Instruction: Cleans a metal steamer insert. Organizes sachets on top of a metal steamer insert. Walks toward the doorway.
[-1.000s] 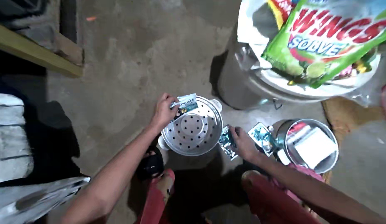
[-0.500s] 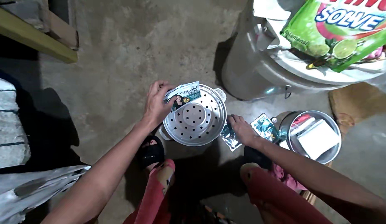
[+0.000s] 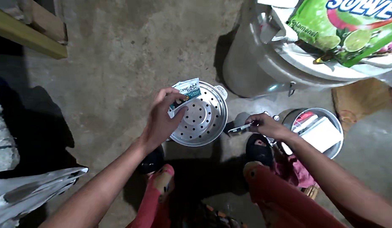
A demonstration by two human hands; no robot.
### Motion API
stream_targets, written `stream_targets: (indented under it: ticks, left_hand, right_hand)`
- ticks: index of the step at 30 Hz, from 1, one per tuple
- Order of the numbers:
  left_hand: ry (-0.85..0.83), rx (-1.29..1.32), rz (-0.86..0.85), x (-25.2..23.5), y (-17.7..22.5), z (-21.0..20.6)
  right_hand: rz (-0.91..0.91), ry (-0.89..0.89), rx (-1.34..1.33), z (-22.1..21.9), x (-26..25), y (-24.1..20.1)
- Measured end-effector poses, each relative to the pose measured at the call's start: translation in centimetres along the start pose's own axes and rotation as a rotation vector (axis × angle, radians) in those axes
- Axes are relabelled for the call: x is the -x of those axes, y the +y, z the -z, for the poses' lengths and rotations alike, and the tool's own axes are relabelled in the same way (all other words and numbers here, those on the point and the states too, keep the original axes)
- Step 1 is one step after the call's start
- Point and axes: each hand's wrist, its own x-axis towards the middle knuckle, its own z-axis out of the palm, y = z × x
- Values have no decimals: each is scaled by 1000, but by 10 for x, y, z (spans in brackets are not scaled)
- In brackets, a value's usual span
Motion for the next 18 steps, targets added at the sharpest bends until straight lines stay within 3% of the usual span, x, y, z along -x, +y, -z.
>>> stream_targets:
  ticks: [3,7,10,13,16,18]
  left_hand:
    - [-78,-26,-72,9,33,-7]
    - [-89,12,-256,33,73,-33]
    - [-2,203,-87,41,82,-40]
    - [46,182,6,39,73,-32]
    - [-35,57,-48,41,69,-26]
    - [-125,119,-31,42,70,-28]
  right_hand:
    - [140,25,-59,15,35,-38]
    - [323,29,-441,5,49,-75]
    - [340,28,-703,-7,47,-96]
    - [290,56,-821,-20,54,-118]
    - [220,19,-910,-36,65,-135]
    - [225,-58,-962,-44,69,-139]
